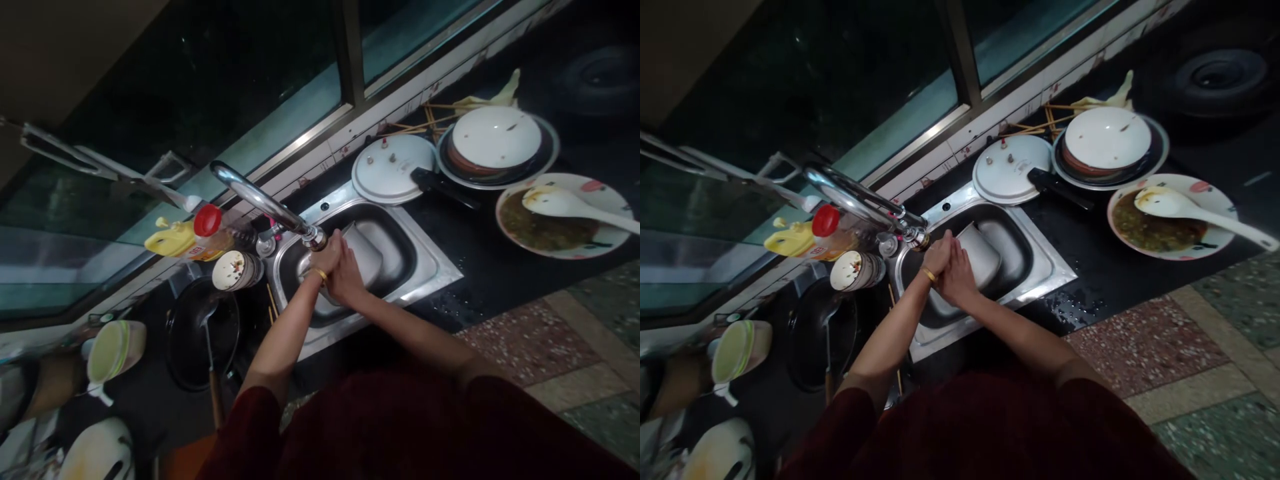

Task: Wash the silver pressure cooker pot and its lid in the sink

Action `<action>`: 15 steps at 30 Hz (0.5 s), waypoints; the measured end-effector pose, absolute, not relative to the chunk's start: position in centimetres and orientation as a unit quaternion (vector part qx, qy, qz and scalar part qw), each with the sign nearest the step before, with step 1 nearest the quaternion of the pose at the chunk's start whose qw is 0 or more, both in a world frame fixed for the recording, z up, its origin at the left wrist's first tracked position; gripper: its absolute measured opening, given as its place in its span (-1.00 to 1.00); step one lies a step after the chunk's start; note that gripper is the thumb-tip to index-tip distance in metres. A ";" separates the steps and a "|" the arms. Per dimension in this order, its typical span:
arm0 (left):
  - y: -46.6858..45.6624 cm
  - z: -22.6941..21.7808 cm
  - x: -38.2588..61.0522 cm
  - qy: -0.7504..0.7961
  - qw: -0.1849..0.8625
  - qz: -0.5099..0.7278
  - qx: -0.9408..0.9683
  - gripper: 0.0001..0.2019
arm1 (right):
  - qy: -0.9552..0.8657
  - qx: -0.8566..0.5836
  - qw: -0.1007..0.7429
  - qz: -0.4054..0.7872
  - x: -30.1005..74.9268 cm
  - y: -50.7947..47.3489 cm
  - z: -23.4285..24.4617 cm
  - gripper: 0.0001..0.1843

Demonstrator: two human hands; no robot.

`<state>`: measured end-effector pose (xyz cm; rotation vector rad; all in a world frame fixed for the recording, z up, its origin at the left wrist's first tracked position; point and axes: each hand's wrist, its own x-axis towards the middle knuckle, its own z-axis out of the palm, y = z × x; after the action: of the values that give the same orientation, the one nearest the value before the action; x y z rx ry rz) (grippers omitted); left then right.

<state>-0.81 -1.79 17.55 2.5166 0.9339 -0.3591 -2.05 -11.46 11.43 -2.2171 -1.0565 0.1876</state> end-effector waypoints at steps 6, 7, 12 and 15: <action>-2.7 17.9 0.0 0.354 0.187 -0.106 0.910 -0.49 | -0.240 -0.852 0.401 0.237 6.7 -12.8 6.4 -0.34; -2.7 17.9 -0.1 0.350 0.173 -0.111 0.914 -0.52 | -0.211 -0.849 0.411 0.258 7.2 -12.7 6.0 -0.35; -3.0 18.1 0.2 0.342 0.152 -0.114 0.920 -0.51 | -0.326 -0.849 0.404 0.101 1.1 -11.7 8.1 -0.27; -3.0 18.2 0.6 0.338 0.146 -0.125 0.921 -0.44 | -0.327 -0.858 0.386 0.089 1.3 -11.6 8.0 -0.27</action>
<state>0.57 -3.00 18.25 2.6519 0.9737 -0.3609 1.33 -11.55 8.00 -2.1844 -0.8316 0.2262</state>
